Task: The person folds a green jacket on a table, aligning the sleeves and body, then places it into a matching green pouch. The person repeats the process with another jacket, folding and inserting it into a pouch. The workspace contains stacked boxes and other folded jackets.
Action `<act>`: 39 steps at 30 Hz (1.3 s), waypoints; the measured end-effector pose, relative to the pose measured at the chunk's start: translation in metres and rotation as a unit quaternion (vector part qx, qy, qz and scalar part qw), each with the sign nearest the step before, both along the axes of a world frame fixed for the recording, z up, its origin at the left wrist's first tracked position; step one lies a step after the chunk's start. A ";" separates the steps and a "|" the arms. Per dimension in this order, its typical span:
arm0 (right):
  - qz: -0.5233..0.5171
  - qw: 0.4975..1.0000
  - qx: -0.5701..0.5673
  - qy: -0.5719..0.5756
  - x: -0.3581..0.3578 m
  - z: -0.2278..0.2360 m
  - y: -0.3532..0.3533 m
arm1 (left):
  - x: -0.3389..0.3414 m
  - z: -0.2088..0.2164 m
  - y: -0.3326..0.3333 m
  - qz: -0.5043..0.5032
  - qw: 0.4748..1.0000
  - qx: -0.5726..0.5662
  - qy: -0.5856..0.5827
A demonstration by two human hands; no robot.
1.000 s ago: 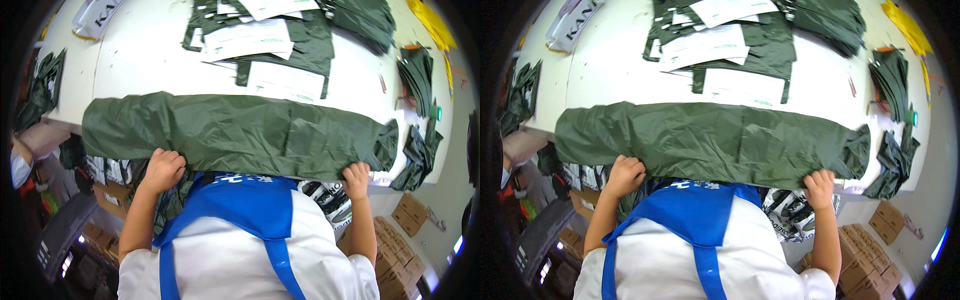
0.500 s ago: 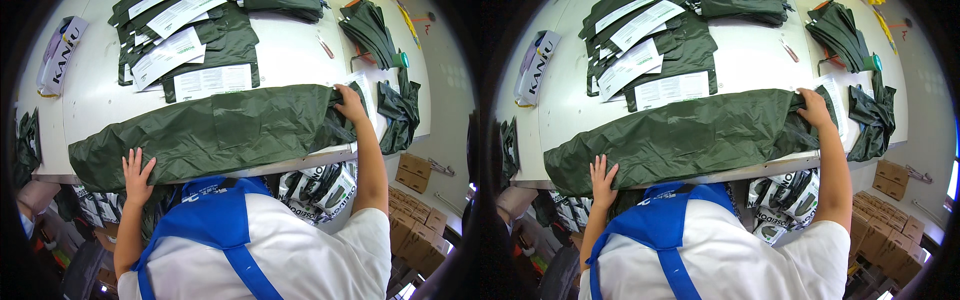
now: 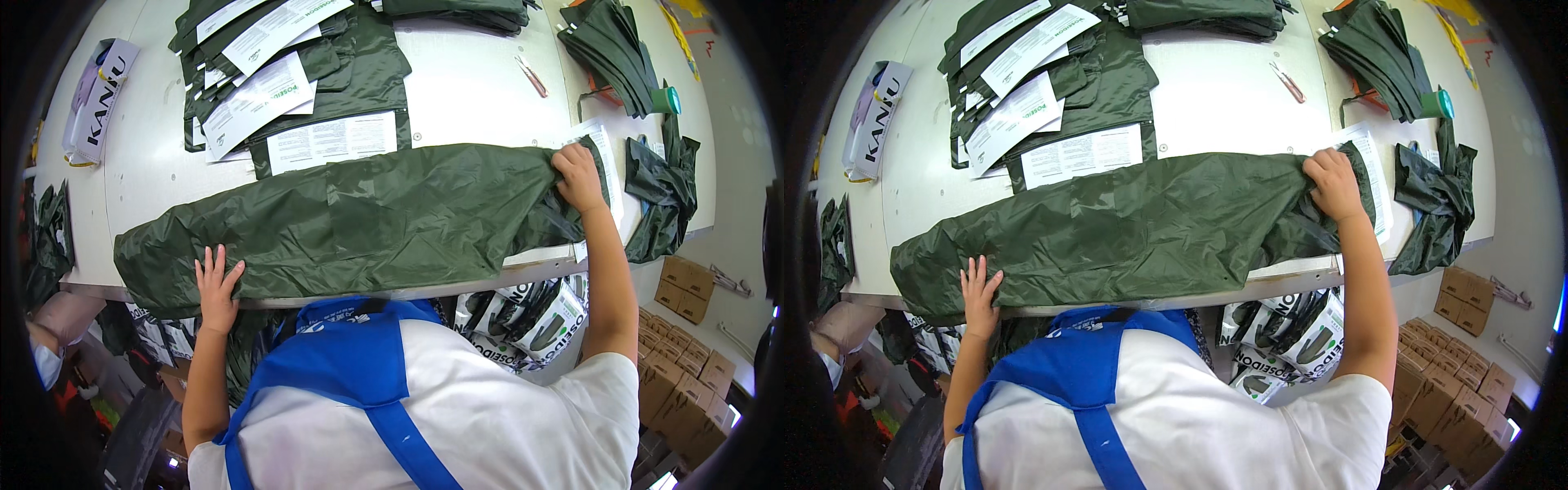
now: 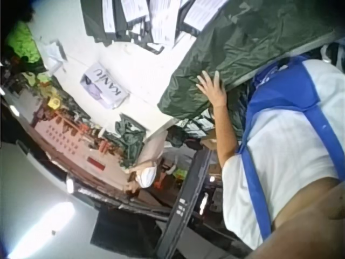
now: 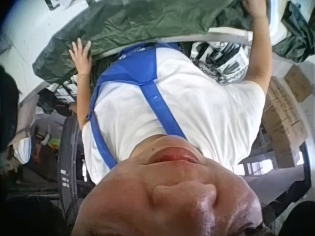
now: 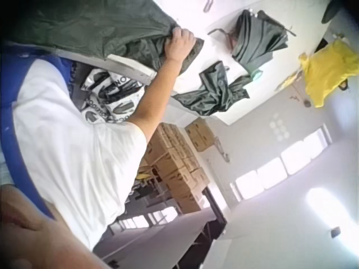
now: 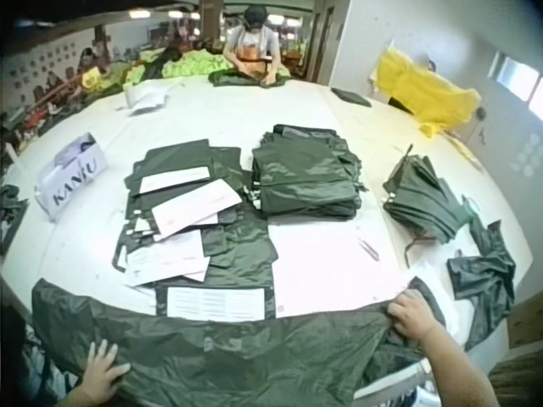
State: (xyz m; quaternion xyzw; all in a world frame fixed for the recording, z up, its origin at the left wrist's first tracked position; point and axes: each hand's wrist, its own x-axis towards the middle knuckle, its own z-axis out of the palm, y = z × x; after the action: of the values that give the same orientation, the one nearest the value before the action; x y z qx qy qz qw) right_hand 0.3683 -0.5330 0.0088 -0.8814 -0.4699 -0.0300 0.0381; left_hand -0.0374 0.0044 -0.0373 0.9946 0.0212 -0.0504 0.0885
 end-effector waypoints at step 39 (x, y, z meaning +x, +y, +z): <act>0.010 0.975 -0.160 0.154 -0.199 -0.038 0.178 | -0.064 -0.007 0.122 0.574 0.566 -0.448 -0.387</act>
State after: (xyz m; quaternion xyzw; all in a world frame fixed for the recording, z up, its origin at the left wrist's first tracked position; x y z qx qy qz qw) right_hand 0.1690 -0.3550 -0.0293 -0.8654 -0.4658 0.1819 -0.0310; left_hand -0.1010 0.1267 -0.0439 0.5304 0.5263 0.3976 0.5326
